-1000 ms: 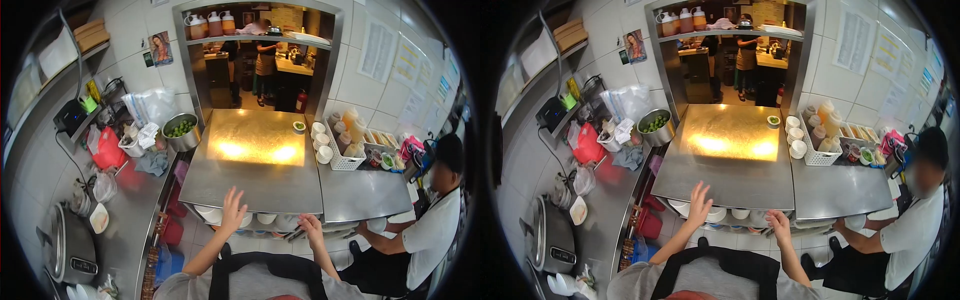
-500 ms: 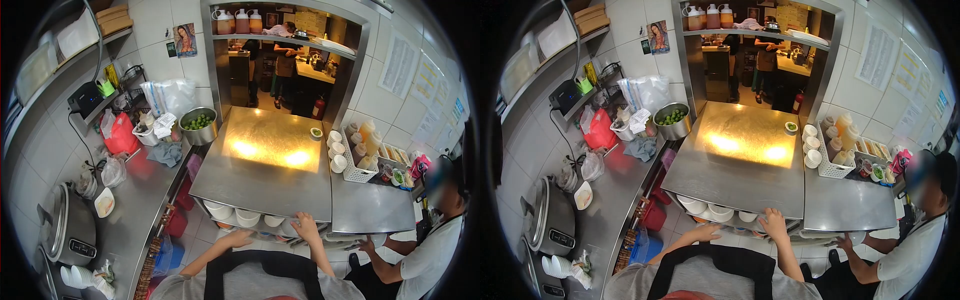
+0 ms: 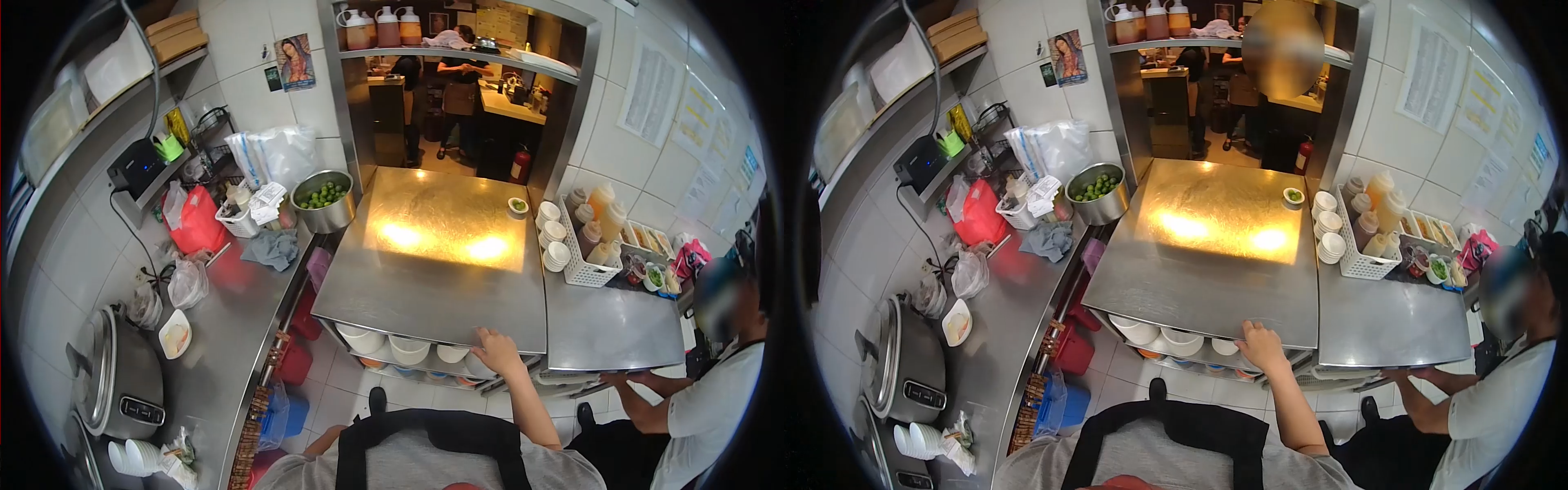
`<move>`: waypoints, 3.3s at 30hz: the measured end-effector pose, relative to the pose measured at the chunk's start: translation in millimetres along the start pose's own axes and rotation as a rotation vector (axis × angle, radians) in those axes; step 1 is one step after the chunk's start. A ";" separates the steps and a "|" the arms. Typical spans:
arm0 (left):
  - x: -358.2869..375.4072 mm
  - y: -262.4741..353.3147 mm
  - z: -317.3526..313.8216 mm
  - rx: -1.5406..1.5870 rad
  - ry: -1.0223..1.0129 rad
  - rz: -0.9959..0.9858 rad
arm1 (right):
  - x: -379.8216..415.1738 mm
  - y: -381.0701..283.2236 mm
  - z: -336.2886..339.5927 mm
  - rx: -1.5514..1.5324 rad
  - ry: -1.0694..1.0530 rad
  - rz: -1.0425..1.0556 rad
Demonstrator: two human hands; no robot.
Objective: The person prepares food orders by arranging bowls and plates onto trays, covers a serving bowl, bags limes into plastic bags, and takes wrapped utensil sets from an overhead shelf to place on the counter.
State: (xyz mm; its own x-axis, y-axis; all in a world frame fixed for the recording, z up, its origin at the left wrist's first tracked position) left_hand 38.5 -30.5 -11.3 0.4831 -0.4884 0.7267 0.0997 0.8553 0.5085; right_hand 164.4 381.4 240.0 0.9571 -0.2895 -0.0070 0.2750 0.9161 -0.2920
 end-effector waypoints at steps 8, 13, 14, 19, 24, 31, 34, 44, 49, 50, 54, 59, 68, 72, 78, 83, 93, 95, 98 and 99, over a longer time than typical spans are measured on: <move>-36.8 24.6 5.3 -0.149 0.039 -0.036 | 48.7 -0.8 -10.2 -0.073 0.224 -0.007; -103.3 136.2 -17.8 -0.436 -0.066 -0.299 | 141.1 5.9 -49.9 -0.382 0.315 -0.197; -114.4 158.9 -25.5 -0.511 -0.100 -0.359 | 158.2 12.9 -63.4 -0.394 0.280 -0.271; -147.5 261.2 -95.5 -0.902 -0.284 -0.676 | 270.8 34.7 -149.9 -0.349 0.055 -0.944; -141.7 307.1 -167.0 -1.189 -0.395 -0.952 | 411.2 -32.8 -305.9 -0.579 0.354 -1.726; -107.0 322.5 -228.4 -1.340 -0.575 -1.154 | 451.8 -299.6 -374.8 -0.774 0.444 -2.442; -90.4 321.3 -251.0 -1.401 -0.654 -1.245 | 417.4 -376.0 -394.8 -0.878 0.506 -2.575; -29.1 264.1 -294.9 -1.588 -0.715 -1.406 | 375.6 -409.9 -416.0 -1.117 0.668 -2.377; 21.9 211.7 -314.4 -1.637 -0.681 -1.441 | 453.3 -409.6 -401.3 -0.625 0.916 -2.207; 31.6 199.3 -319.2 -1.644 -0.673 -1.448 | 465.9 -425.0 -395.8 -0.619 0.909 -2.215; 67.0 149.3 -343.9 -1.645 -0.664 -1.498 | 505.9 -501.1 -404.9 -0.481 1.193 -2.350; 109.9 87.9 -387.3 -1.565 -0.746 -1.657 | 490.6 -630.0 -530.9 -0.756 1.119 -2.776; 278.2 0.5 -425.4 -1.602 -1.104 -1.745 | 442.2 -751.6 -578.4 -1.365 1.504 -2.924; 304.7 -29.6 -470.1 -1.712 -1.119 -1.822 | 474.1 -751.8 -594.6 -1.237 1.687 -2.839; 359.4 -62.0 -550.4 -1.741 -1.041 -1.974 | 556.3 -786.1 -593.3 -0.738 1.620 -2.948; 442.9 -106.8 -633.2 -1.659 -0.994 -1.884 | 604.9 -847.0 -565.1 -1.057 1.335 -2.990; 606.6 -186.1 -683.2 -1.665 -1.044 -1.912 | 779.2 -882.2 -549.4 -0.796 2.019 -3.041; 617.4 -185.3 -691.3 -1.651 -0.987 -1.892 | 803.0 -873.5 -552.3 -0.690 1.797 -3.115; 612.0 -181.8 -706.8 -1.585 -0.889 -1.854 | 837.4 -878.3 -562.4 -0.622 1.560 -3.143; 605.0 -177.1 -711.6 -1.534 -0.848 -1.845 | 848.2 -883.6 -568.3 -0.719 1.529 -3.077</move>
State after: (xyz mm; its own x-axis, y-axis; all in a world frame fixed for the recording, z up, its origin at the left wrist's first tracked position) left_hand 932.1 -354.1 9.7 -0.9405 -0.1255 0.3159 0.2224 -0.9300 0.2925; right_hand 681.6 -831.3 -51.5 -0.7299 0.5178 0.4462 -0.6834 -0.5613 -0.4667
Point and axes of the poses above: each hand's wrist, its own x-axis away from the middle knuckle, its own z-axis out of the back of the hand, y = z × x, the point moved 3 cm from there along -x, towards the middle knuckle, and after that the axes turned 7 degrees about z, right-handed, at the moved point
